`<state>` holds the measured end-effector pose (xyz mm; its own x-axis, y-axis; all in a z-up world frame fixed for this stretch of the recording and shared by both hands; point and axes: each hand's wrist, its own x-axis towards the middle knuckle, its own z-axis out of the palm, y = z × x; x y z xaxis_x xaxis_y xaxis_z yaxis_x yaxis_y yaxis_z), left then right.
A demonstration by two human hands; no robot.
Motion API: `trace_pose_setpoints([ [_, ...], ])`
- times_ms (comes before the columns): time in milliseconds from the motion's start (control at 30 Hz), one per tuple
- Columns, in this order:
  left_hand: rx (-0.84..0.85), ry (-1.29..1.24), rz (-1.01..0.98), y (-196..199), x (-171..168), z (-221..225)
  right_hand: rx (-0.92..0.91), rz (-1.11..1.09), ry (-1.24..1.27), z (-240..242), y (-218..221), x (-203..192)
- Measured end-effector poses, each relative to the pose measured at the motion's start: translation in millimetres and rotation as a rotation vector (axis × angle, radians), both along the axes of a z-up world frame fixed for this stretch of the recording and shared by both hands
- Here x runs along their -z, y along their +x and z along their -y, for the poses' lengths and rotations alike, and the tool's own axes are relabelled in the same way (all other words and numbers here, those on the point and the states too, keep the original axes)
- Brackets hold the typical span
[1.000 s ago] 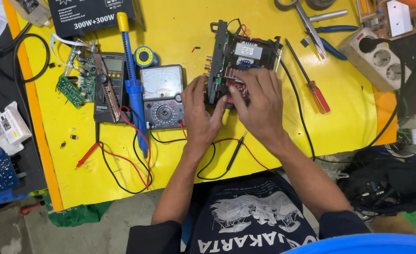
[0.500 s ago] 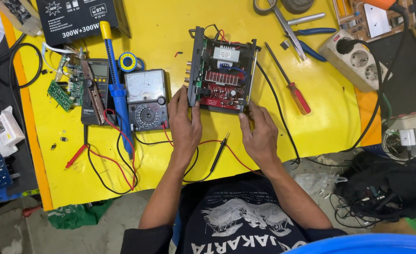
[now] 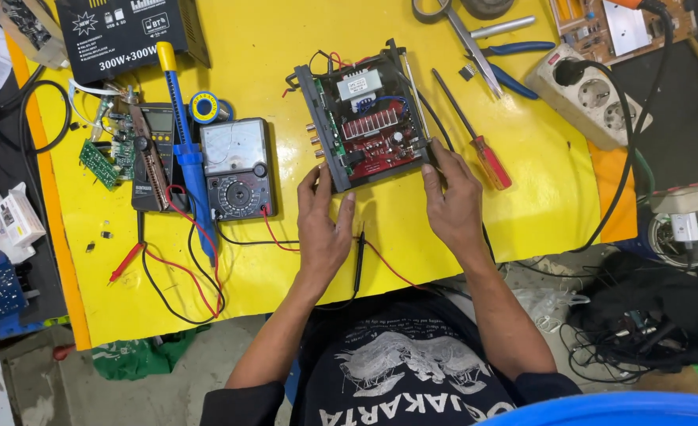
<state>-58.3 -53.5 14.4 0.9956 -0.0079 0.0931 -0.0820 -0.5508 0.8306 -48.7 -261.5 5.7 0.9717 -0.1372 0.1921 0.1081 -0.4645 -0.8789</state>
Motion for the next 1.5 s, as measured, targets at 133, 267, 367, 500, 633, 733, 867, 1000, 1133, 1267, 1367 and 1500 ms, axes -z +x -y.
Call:
trace_pose_setpoints([
  [133,-0.066,0.054,0.064,20.0,25.1,-18.0,0.001,0.011,0.041,-21.4,-16.7,10.6],
  [267,-0.107,0.140,0.188,54.8,35.8,-40.1,-0.144,0.037,0.086,-47.0,-37.3,16.2],
  [367,-0.102,0.160,0.229,75.3,35.9,-42.8,-0.202,0.079,0.051,-43.8,-42.6,-2.3],
  [500,-0.087,0.177,0.210,91.1,41.2,-45.7,-0.169,0.153,0.025,-21.3,-66.1,-6.8],
  [633,-0.082,0.249,0.191,58.9,-14.5,-31.3,-0.379,-0.288,-0.101,22.2,-114.8,1.8],
  [733,-0.087,0.276,0.292,25.3,-45.2,-31.3,-0.654,-0.735,-0.603,36.4,-148.8,15.5],
  [867,0.016,-0.044,0.193,-17.8,-66.2,-42.7,-0.447,-0.641,-0.855,36.5,-188.1,82.4],
  [1000,0.140,-0.269,0.005,-49.6,-74.0,-42.7,-0.217,-0.435,-0.833,11.1,-174.4,75.9],
  [1133,0.191,-0.321,-0.026,-68.2,-68.3,-36.5,-0.054,-0.065,-0.880,20.9,-181.2,141.6],
  [1267,0.283,-0.350,-0.058,-82.8,-65.8,-32.9,-0.172,-0.016,-0.725,42.1,-216.8,175.4],
  [1367,0.349,-0.373,-0.063,-84.0,-72.1,-32.8,-0.257,0.197,-0.616,43.7,-229.0,153.6],
  [1500,0.398,-0.376,-0.034,-83.2,-65.8,-29.8,-0.136,0.321,-0.596,55.9,-238.9,183.2],
])
